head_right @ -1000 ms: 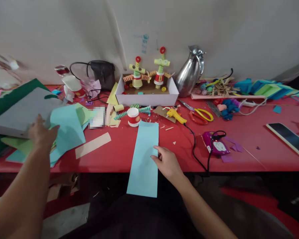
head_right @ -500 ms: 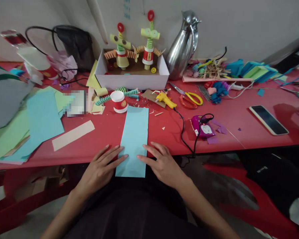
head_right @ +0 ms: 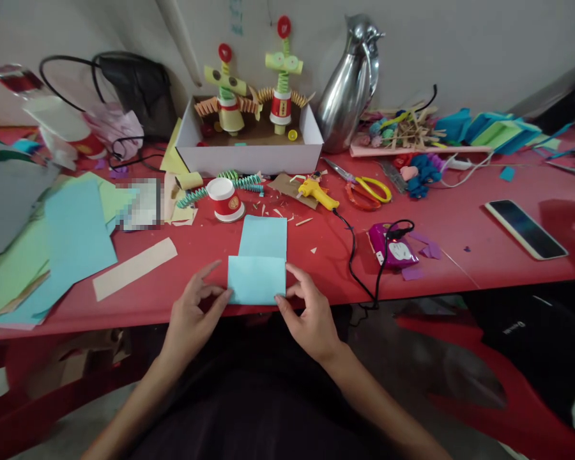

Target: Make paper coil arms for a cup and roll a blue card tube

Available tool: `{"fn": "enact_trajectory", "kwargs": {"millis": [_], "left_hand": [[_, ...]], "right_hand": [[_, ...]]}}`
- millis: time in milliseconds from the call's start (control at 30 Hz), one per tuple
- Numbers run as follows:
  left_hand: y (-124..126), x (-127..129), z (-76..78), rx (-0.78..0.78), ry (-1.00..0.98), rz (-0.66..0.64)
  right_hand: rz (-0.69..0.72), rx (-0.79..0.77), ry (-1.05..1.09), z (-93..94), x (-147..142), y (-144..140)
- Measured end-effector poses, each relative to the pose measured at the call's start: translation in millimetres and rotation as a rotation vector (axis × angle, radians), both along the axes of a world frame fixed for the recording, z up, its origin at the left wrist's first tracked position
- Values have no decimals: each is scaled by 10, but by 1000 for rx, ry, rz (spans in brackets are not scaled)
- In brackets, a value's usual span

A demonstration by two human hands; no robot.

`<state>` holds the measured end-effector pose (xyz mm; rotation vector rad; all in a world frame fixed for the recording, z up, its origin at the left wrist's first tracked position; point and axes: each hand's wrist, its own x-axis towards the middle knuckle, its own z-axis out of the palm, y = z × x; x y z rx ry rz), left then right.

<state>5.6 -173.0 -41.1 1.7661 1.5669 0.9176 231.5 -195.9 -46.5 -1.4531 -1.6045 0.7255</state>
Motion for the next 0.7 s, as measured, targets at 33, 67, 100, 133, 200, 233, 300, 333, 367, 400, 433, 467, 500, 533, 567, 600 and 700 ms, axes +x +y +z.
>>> {"fn": "enact_trajectory", "kwargs": {"millis": [33, 67, 100, 133, 200, 233, 300, 333, 367, 400, 433, 467, 500, 533, 567, 600, 700], "left_hand": [[7, 0, 3, -5, -7, -27], [8, -5, 2, -1, -2, -54], [4, -15, 0, 8, 13, -78], [-2, -28, -3, 20, 33, -100], [-12, -59, -6, 42, 76, -133], [-12, -76, -5, 49, 92, -148], [3, -108, -3, 65, 104, -175], [17, -122, -4, 91, 113, -183], [33, -134, -8, 133, 130, -188], [49, -142, -16, 186, 155, -198], [64, -148, -28, 240, 182, -217], [76, -150, -44, 286, 204, -248], [84, -149, -63, 318, 213, -286], [89, -146, -84, 333, 206, -324], [93, -140, -104, 335, 190, -349], [96, -133, -121, 329, 170, -357], [117, -107, -142, 273, 116, -323]], "right_hand": [[8, 3, 11, 11, 2, -2], [18, 8, 22, 22, 7, -2], [31, 15, 32, 32, 15, -1], [44, 15, 37, 40, 26, 3], [74, -5, 23, 52, 53, 16], [91, -24, 6, 55, 68, 23], [135, -61, -28, 59, 96, 37], [163, -75, -42, 61, 107, 42], [193, -82, -53, 65, 117, 45], [224, -89, -66, 71, 126, 47], [256, -94, -80, 79, 134, 48], [286, -97, -93, 89, 142, 48], [311, -97, -101, 100, 152, 49], [331, -96, -104, 110, 164, 52], [347, -96, -104, 118, 177, 57], [359, -93, -99, 123, 190, 65], [362, -64, -84, 119, 221, 106]]}}
